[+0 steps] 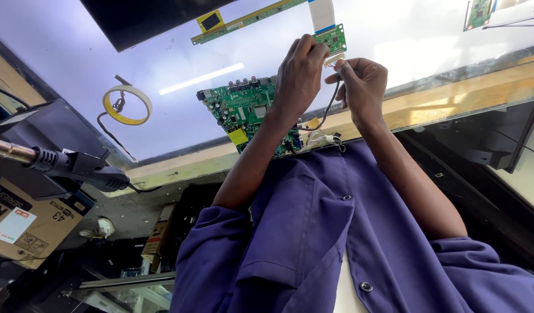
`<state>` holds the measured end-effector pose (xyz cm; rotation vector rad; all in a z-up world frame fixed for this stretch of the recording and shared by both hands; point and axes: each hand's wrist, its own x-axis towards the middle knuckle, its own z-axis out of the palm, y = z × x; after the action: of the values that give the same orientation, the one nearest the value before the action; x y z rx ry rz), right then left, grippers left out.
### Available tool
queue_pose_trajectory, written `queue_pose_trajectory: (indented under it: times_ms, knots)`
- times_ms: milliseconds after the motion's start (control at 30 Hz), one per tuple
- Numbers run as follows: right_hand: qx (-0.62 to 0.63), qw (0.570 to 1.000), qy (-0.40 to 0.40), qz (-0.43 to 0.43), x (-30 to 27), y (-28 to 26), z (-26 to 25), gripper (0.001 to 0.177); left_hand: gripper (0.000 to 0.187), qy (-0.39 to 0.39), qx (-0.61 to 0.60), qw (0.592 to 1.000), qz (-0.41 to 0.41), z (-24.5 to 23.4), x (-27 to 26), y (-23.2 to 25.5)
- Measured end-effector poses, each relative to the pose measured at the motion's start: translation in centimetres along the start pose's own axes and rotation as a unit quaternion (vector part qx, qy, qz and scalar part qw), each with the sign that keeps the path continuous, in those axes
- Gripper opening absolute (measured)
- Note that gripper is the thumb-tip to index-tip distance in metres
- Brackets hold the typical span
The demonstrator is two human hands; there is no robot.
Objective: Connecting ribbon cables to a mainboard and adjusting the position of a television screen on a repair bench.
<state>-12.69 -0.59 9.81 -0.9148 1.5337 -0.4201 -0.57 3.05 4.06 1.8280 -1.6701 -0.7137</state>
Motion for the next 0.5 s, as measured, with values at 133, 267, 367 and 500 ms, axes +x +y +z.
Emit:
queue_pose_trajectory:
  times_ms: [133, 267, 367, 500]
  knots:
    - [0.001, 1.0, -0.003, -0.017, -0.02, 0.32, -0.05, 0.02, 0.008, 0.002, -0.001, 1.0, 0.0, 0.16, -0.01, -0.1]
    - [-0.003, 0.999, -0.011, -0.031, -0.05, 0.48, -0.15, 0.022, 0.008, -0.002, -0.008, 1.0, -0.004, -0.01, -0.07, -0.04]
    - [-0.027, 0.998, -0.014, -0.047, 0.06, 0.28, -0.22, 0.023, 0.009, -0.006, -0.014, 1.0, -0.005, -0.03, -0.04, -0.05]
    - [-0.077, 0.995, -0.017, -0.059, 0.24, 0.04, -0.28, 0.023, 0.01, -0.014, -0.023, 1.0, 0.006, -0.5, 0.03, 0.07]
